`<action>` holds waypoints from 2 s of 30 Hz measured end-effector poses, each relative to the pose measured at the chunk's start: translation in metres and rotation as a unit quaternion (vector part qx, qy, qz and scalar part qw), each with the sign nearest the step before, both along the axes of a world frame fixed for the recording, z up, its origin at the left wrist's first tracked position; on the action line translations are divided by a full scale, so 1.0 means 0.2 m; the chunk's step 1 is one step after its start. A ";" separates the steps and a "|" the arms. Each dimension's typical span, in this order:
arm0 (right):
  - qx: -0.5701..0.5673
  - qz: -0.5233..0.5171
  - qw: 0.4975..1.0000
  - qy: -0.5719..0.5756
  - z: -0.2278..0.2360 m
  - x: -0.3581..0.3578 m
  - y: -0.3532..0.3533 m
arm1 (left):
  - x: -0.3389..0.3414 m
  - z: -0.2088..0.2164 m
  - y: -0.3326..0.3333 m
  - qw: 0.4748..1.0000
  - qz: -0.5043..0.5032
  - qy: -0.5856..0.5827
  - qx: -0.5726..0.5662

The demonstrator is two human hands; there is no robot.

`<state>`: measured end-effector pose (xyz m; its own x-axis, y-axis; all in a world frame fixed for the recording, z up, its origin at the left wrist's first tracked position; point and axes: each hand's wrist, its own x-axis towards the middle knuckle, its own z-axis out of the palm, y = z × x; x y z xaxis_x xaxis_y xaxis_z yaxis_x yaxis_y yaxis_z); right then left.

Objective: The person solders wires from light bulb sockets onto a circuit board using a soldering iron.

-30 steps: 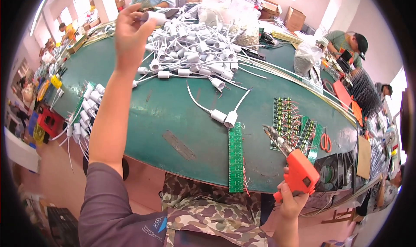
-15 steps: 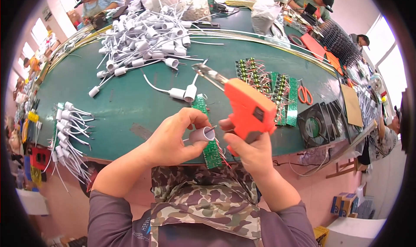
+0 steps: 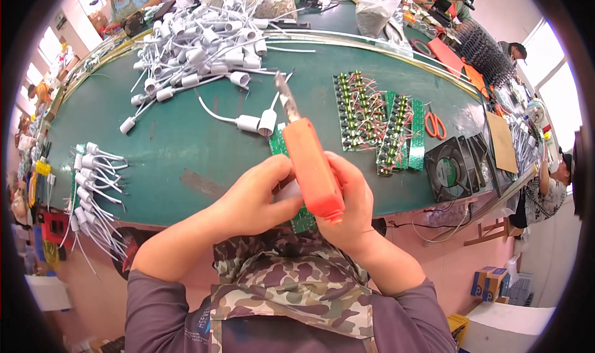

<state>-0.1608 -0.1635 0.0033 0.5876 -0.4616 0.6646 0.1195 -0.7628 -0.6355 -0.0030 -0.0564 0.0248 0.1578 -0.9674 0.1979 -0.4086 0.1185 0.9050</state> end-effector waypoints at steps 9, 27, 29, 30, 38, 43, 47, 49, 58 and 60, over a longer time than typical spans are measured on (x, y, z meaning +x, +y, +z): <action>0.363 0.111 0.925 -0.012 0.02 -0.01 0.03 | -0.02 -0.05 0.05 0.952 -0.039 0.293 0.084; 0.297 0.040 0.954 0.017 -0.04 -0.03 0.03 | -0.08 -0.05 0.00 0.979 0.059 -0.120 -0.152; 0.263 0.023 0.964 0.008 -0.04 -0.01 0.06 | -0.09 -0.05 0.02 0.975 0.067 -0.134 -0.165; 0.226 0.010 0.974 -0.007 -0.02 0.00 0.07 | -0.10 -0.05 0.02 0.975 0.067 -0.134 -0.163; 0.390 0.075 0.916 -0.049 -0.06 -0.01 0.09 | -0.10 -0.05 0.02 0.988 0.066 0.130 -0.045; 0.216 0.037 0.975 -0.045 -0.08 -0.02 0.10 | -0.09 -0.02 0.01 0.993 0.041 -0.014 -0.113; 0.203 0.019 0.978 -0.047 -0.03 0.00 0.10 | -0.10 -0.05 0.02 0.983 0.065 -0.046 -0.163; 0.444 0.083 0.890 -0.057 0.02 0.01 0.10 | -0.09 -0.04 0.01 0.978 0.058 -0.088 -0.183; 0.264 -0.001 0.963 -0.057 -0.08 0.01 0.11 | -0.09 -0.05 0.01 0.992 0.050 0.102 -0.061; 0.284 0.004 0.957 -0.061 -0.07 0.00 0.10 | -0.07 -0.04 0.00 0.987 0.048 0.153 -0.027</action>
